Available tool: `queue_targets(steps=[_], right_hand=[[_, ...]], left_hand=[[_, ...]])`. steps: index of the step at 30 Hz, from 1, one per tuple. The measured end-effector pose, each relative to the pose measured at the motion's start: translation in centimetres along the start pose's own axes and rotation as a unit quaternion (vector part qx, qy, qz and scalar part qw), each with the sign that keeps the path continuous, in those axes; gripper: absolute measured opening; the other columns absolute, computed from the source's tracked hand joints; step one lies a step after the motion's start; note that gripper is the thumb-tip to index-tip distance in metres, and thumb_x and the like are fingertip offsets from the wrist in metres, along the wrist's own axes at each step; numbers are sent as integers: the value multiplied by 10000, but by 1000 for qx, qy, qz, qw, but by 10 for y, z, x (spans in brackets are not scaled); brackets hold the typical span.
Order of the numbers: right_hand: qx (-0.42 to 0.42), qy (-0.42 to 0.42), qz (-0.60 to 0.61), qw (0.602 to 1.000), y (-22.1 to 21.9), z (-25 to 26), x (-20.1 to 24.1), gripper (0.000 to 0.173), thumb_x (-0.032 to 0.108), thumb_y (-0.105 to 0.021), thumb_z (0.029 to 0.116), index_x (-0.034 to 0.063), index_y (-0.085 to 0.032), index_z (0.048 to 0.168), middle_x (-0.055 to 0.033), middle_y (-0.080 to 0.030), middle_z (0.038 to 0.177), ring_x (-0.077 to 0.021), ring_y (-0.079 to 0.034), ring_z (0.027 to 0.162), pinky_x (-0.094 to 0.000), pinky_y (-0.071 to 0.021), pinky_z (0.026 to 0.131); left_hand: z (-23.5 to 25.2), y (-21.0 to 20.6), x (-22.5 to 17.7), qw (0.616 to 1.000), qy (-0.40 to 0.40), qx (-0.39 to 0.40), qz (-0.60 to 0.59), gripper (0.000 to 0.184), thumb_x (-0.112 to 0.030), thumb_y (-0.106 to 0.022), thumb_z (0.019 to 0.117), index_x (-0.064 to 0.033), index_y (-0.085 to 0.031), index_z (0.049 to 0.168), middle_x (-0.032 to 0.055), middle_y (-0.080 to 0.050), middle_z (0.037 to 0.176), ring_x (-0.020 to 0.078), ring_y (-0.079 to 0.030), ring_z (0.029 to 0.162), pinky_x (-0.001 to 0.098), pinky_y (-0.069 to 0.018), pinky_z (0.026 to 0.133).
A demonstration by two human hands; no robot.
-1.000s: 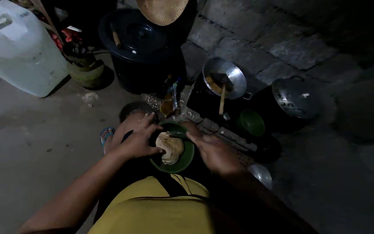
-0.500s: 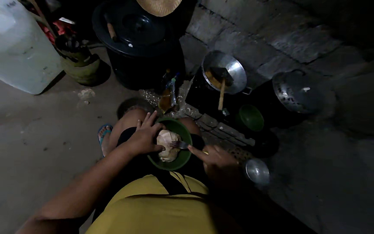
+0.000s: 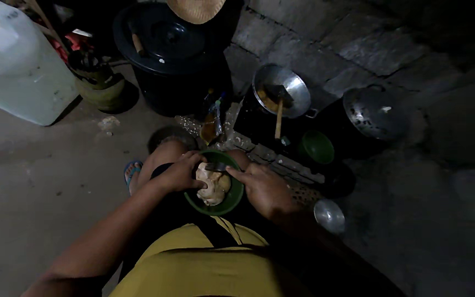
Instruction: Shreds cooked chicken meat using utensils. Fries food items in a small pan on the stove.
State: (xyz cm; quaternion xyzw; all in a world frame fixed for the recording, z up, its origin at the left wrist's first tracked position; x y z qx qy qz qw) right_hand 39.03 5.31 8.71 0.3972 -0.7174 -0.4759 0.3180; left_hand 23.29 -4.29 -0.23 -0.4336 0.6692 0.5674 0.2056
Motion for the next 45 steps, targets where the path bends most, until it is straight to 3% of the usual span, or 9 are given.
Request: queue_targets(steps=[3,7,20,26,30,34,36,40,45], right_hand=[[3,5,3,1000,-22,-1,-3,677,-16,-475,1002,406,-491,1531,-234,-631,1300,-430,-604,1216,-566,-531,951],[-200,92,-11,975,-27,-35,-17,578,-36,-544,905,276,-692,1368,-217,-695,941,-413,-701,837,-525,-586,655],[-221,88,-75,968,-27,-63,-33,494,-8,-622,871,277,-766,1248,-180,-674,793,-368,-690,679,-480,-558,530],[-93,35,-37,994,18,-47,-24,531,22,-540,994,344,-658,1399,-206,-706,1055,-412,-700,955,-577,-578,752],[-2,4,-21,1000,14,-2,1,595,5,-475,1026,382,-572,1475,-203,-658,1318,-431,-630,1202,-605,-532,938],[58,-4,-17,998,-13,15,8,673,-6,-460,1017,412,-465,1545,-232,-612,1358,-429,-606,1229,-588,-521,978],[38,-9,-16,999,-18,1,-1,659,7,-454,1013,406,-482,1536,-241,-648,1275,-432,-638,1167,-579,-538,925],[-208,85,-34,974,-33,-37,-23,556,-29,-561,897,294,-725,1320,-200,-702,856,-382,-708,726,-507,-584,594],[-238,89,-31,967,-22,-48,-31,521,-35,-583,897,303,-767,1247,-169,-687,793,-357,-704,700,-484,-580,580]], left_hand=[[1,-2,6,1000,6,12,18,664,-368,-854,835,-142,-551,1381,127,-502,1470,286,-528,1313,509,-449,1090],[1,-3,8,1000,-4,12,28,642,-352,-845,847,-147,-571,1391,137,-518,1462,304,-467,1385,541,-289,1212],[4,-2,8,999,3,25,29,655,-358,-829,863,-168,-547,1423,116,-530,1459,273,-462,1396,523,-256,1233],[3,0,9,1000,0,18,14,649,-341,-831,861,-175,-552,1422,157,-555,1417,325,-497,1352,550,-358,1162],[4,-2,6,1000,-1,18,10,660,-338,-849,841,-155,-559,1405,140,-553,1420,300,-492,1359,547,-286,1211],[3,-3,9,999,6,24,33,616,-336,-818,875,-137,-564,1400,137,-578,1384,287,-502,1346,519,-275,1222],[3,-4,9,998,14,29,52,600,-344,-806,885,-167,-570,1407,131,-567,1414,295,-477,1383,527,-229,1243],[5,-3,12,998,12,27,63,594,-353,-803,886,-196,-572,1411,120,-559,1431,294,-455,1406,530,-197,1254],[8,-4,12,998,2,27,49,712,-369,-814,871,-149,-510,1476,119,-525,1479,272,-450,1417,529,-187,1258]])
Point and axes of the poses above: each hand's wrist, its own z-axis towards the middle knuckle, its own y-axis out of the back of the hand, x = y × z, the point moved 7 cm from there along z, towards the middle knuckle
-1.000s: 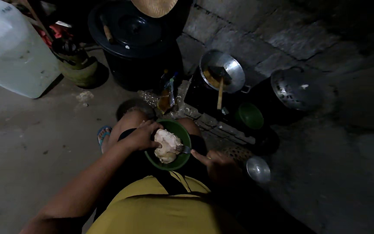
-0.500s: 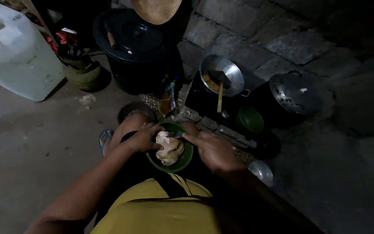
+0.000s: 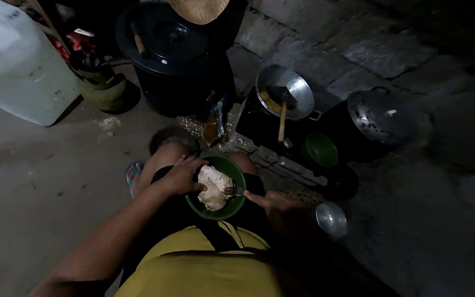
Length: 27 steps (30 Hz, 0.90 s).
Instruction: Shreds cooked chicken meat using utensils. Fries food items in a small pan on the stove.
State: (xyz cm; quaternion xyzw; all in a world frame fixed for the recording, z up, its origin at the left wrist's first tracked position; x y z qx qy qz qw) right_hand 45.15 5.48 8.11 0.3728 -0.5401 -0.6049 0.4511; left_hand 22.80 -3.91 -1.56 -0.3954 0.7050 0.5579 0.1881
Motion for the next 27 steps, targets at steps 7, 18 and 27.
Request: queue_targets(steps=[7,18,27], right_hand=[[243,-96,35,965,9,61,13,582,-3,-460,1024,347,-584,1473,-214,-667,1274,-420,-651,1157,-583,-542,931],[104,-61,-2,993,-12,-9,-1,532,-13,-572,948,317,-709,1342,-187,-706,893,-375,-716,812,-512,-593,668],[119,3,-37,992,-2,-15,-3,559,-36,-642,873,334,-743,1280,-172,-699,840,-373,-708,719,-517,-573,575]], left_hand=[[-3,-1,-3,1000,11,-15,-13,728,-454,-834,834,-151,-551,1433,132,-530,1464,281,-457,1408,540,-186,1255],[3,-2,-2,999,33,-12,31,662,-444,-818,854,-152,-579,1397,122,-580,1403,273,-503,1360,532,-192,1254],[-1,-1,-1,999,28,-22,12,661,-433,-801,875,-148,-563,1421,124,-560,1433,274,-476,1390,517,-194,1257]])
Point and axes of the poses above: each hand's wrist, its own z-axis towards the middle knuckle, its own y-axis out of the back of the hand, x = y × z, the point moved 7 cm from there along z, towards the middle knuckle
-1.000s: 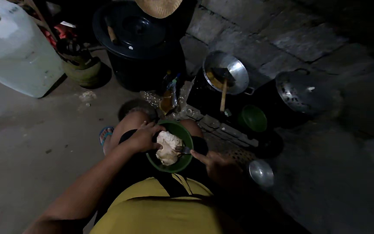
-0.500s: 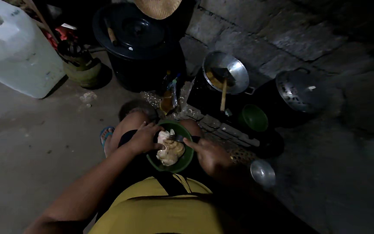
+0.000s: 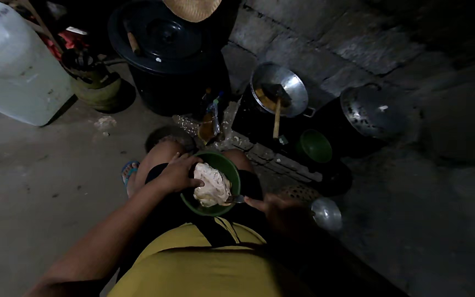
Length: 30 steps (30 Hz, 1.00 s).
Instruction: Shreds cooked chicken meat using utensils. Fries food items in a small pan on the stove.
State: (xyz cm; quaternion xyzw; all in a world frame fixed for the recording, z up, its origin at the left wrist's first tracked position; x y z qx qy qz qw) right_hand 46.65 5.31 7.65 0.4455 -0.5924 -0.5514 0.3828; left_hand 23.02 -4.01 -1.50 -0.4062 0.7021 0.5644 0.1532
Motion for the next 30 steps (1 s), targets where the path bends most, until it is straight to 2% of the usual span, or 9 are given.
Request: queue_targets(steps=[4,10,13,17,21,25,26,28,30], right_hand=[[-40,17,22,999,15,-3,0,517,1,-646,870,319,-754,1264,-161,-686,816,-359,-702,698,-506,-575,563],[-138,40,72,987,90,9,5,461,26,-558,940,301,-764,1247,-131,-709,828,-328,-702,712,-488,-580,594],[-8,-16,73,997,87,39,9,504,29,-531,993,343,-699,1350,-170,-725,1000,-388,-705,919,-582,-569,748],[128,-66,74,987,26,83,14,504,79,-483,1052,386,-618,1428,-166,-663,1306,-395,-647,1172,-603,-544,916],[208,-72,61,974,-1,65,16,597,47,-446,1040,396,-506,1521,-230,-635,1317,-427,-615,1218,-590,-525,955],[-11,5,54,998,3,23,1,507,-1,-557,937,296,-726,1311,-223,-719,931,-431,-718,843,-563,-583,659],[-29,5,54,998,8,22,-1,494,0,-558,937,301,-743,1282,-210,-719,905,-420,-721,818,-559,-587,647],[101,-48,53,992,23,40,-2,523,45,-481,1027,369,-644,1404,-212,-713,1128,-431,-690,1045,-600,-563,828],[132,-63,54,988,31,66,4,513,64,-482,1041,380,-632,1416,-191,-706,1217,-427,-677,1107,-620,-552,864]], left_hand=[[0,3,0,1000,5,1,-3,668,-423,-797,882,-133,-549,1432,130,-564,1424,275,-486,1376,509,-215,1249],[0,2,-3,1000,0,7,-10,660,-397,-802,883,-116,-553,1426,134,-577,1400,271,-501,1359,511,-222,1246],[1,2,-4,1000,1,6,-8,672,-404,-811,873,-114,-556,1423,138,-561,1426,286,-488,1375,522,-235,1239],[0,1,-4,1000,2,8,-10,660,-398,-801,884,-97,-552,1415,142,-562,1418,281,-495,1361,519,-227,1240],[-1,-3,0,1000,-2,7,24,640,-423,-783,892,-113,-570,1409,132,-577,1403,282,-496,1367,517,-213,1250],[2,-2,1,1000,-12,-1,27,647,-433,-805,870,-133,-580,1396,122,-596,1381,278,-517,1344,532,-196,1251],[4,-1,1,1000,-18,-1,22,646,-430,-808,867,-132,-582,1393,120,-598,1380,276,-519,1343,540,-189,1252],[5,0,0,1000,-18,2,11,650,-413,-804,877,-123,-570,1409,128,-589,1392,276,-508,1353,538,-189,1252],[4,-1,-1,1000,-22,2,9,650,-409,-807,876,-117,-570,1406,124,-585,1399,276,-499,1365,541,-202,1249]])
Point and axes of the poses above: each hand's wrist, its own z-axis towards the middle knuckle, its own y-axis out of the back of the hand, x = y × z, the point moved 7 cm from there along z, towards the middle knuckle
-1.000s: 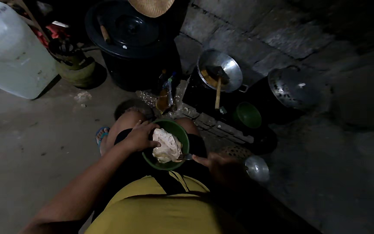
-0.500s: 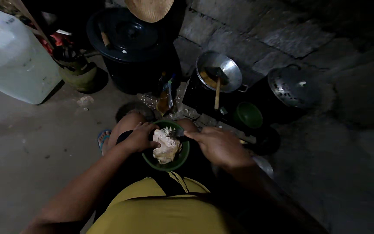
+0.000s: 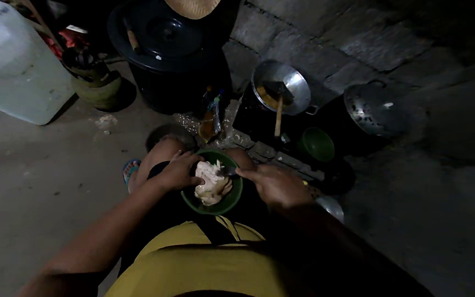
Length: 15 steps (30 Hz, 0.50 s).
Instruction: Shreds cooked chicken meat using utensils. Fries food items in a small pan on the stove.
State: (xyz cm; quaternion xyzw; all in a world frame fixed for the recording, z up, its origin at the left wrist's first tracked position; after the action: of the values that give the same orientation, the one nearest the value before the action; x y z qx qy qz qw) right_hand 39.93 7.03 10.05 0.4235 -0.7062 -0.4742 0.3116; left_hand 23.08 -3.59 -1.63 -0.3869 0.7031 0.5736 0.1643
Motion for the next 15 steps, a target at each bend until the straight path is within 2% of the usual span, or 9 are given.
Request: queue_targets(steps=[2,5,6,8,10,11,12,13,15], right_hand=[[13,-9,3,1000,-5,22,9,489,86,-504,1051,385,-625,1418,-154,-673,1292,-401,-668,1127,-607,-560,863],[88,-25,3,996,-27,25,10,588,51,-457,1043,388,-503,1524,-205,-605,1390,-429,-617,1218,-612,-530,946],[88,-23,3,996,-31,17,5,598,48,-451,1038,376,-491,1536,-225,-610,1378,-438,-616,1222,-611,-526,955],[-3,18,9,1000,-35,-8,-7,553,34,-487,1008,318,-586,1473,-257,-687,1186,-456,-675,1086,-609,-558,866],[-155,87,1,984,-35,-30,-13,474,12,-583,938,276,-728,1305,-222,-724,930,-428,-723,837,-571,-595,672],[-183,103,-10,978,-32,-36,-13,461,10,-606,916,282,-754,1257,-201,-716,874,-410,-720,779,-551,-590,623],[-178,101,-15,979,-28,-36,-12,462,8,-607,915,294,-760,1244,-196,-713,864,-408,-717,770,-549,-587,614],[-143,83,-11,986,-20,-33,-10,475,9,-588,938,307,-745,1274,-210,-721,909,-424,-720,821,-571,-589,653],[9,16,-20,1000,0,-14,-2,547,45,-489,1023,376,-605,1443,-230,-695,1153,-447,-677,1060,-610,-557,841]], left_hand=[[-1,-3,-2,1000,-4,-3,3,649,-407,-815,869,-104,-577,1392,129,-592,1377,283,-511,1346,551,-210,1241],[0,-3,2,1000,3,-4,16,642,-417,-808,871,-101,-586,1384,133,-599,1372,283,-513,1346,529,-197,1252],[-1,-4,3,1000,4,-3,20,634,-422,-800,876,-114,-588,1387,126,-598,1377,276,-515,1347,533,-182,1256],[-2,-5,4,1000,1,-4,28,634,-435,-781,888,-146,-574,1413,105,-588,1401,260,-512,1358,551,-160,1259],[1,-2,4,1000,-3,-7,27,653,-436,-778,890,-159,-557,1439,95,-588,1412,256,-510,1364,563,-152,1258],[2,-1,4,1000,-6,-6,23,664,-431,-776,894,-152,-547,1452,103,-580,1422,263,-502,1372,567,-148,1256],[2,0,3,1000,-9,-6,20,668,-428,-773,898,-146,-541,1457,111,-574,1431,269,-495,1380,568,-150,1255],[2,1,3,1000,-11,-9,13,666,-422,-771,901,-140,-540,1459,119,-570,1437,272,-491,1384,565,-155,1254],[1,2,2,1000,-11,-9,3,661,-409,-770,906,-133,-538,1461,128,-564,1444,274,-484,1393,562,-160,1256]])
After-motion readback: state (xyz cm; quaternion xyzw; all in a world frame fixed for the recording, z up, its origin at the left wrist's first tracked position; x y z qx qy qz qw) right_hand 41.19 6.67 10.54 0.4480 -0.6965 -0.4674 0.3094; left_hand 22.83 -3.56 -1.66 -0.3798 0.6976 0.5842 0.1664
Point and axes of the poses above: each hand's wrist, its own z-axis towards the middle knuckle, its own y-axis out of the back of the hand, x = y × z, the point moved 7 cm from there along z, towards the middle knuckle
